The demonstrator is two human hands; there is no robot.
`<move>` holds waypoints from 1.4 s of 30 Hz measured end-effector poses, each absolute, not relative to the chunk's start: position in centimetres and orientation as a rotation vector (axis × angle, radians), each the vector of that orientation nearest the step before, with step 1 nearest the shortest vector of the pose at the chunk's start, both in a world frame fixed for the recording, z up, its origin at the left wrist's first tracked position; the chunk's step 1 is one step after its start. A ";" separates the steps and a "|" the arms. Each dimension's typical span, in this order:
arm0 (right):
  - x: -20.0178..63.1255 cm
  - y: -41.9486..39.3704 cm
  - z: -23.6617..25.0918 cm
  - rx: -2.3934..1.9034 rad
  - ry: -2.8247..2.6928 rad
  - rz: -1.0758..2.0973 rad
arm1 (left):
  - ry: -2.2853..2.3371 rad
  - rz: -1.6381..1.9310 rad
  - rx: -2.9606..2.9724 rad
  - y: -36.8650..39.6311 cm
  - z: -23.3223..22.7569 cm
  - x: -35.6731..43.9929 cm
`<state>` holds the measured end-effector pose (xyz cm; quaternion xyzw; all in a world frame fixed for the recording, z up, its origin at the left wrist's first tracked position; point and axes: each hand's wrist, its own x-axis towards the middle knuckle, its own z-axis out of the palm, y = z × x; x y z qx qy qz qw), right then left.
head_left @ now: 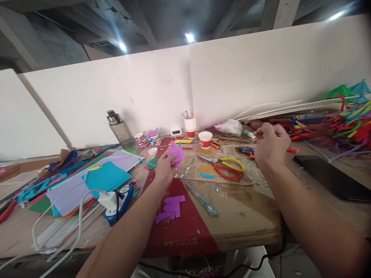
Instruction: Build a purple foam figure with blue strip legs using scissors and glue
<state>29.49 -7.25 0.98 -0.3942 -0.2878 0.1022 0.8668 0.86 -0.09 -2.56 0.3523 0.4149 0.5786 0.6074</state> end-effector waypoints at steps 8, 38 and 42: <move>28.0 -8.7 1.4 -0.819 -0.855 0.524 | 0.833 1.312 0.840 -0.1 -2.0 0.7; 20.6 -8.4 -0.2 -1.083 -1.267 0.918 | 0.597 1.136 1.128 -1.7 -1.5 1.4; 19.2 -7.9 0.4 -1.009 -1.172 0.914 | 0.512 1.085 1.156 -2.1 -1.3 1.5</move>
